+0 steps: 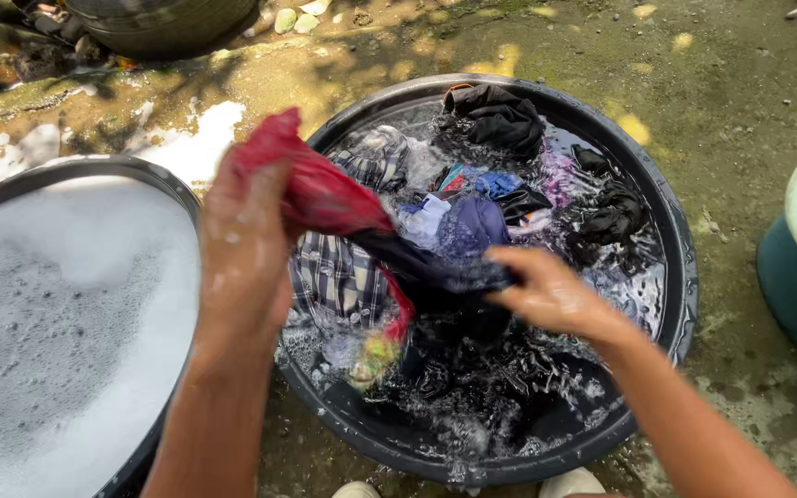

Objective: The person washes clothes in a basin of soapy water by hand, scrubbing individual items and placing them into a laundry basket.

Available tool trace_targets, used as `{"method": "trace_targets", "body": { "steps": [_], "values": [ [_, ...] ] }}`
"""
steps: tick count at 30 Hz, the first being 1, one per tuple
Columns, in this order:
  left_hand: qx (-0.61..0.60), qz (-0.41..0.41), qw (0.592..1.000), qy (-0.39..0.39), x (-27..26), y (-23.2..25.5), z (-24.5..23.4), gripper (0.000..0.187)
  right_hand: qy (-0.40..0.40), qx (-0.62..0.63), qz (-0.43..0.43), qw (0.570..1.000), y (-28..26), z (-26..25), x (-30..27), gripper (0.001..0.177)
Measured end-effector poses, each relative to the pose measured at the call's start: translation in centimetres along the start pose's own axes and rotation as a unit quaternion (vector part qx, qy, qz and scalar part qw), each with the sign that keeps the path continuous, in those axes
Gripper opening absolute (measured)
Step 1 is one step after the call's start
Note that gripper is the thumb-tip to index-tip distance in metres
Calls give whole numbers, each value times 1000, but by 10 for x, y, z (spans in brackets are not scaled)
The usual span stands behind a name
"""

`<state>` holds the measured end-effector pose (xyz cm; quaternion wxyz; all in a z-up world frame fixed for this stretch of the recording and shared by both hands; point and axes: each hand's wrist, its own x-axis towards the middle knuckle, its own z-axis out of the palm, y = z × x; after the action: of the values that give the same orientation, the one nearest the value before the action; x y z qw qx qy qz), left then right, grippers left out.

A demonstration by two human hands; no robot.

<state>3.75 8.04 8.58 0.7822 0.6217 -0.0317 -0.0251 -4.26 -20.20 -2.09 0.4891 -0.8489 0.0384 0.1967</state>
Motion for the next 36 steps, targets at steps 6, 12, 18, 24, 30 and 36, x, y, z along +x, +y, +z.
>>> {"method": "trace_targets", "body": {
  "steps": [6,12,18,24,30,36],
  "values": [
    [-33,34,997,66,16,-13,-29,18,148,191,-250,938,-75,-72,-65,12],
    [141,-82,984,71,24,-84,-50,34,120,-75,-159,977,-7,-47,-24,22],
    [529,-150,786,-283,-7,-246,-12,43,-118,-290,-90,945,136,61,71,47],
    [576,-228,726,-298,-44,-327,9,50,-147,-318,19,936,167,122,104,41],
    [498,-249,802,-218,-24,-220,30,52,-89,-183,54,978,154,112,69,29],
    [486,6,864,-134,-29,-152,-2,111,-13,164,-46,985,24,35,44,14]
  ]
}}
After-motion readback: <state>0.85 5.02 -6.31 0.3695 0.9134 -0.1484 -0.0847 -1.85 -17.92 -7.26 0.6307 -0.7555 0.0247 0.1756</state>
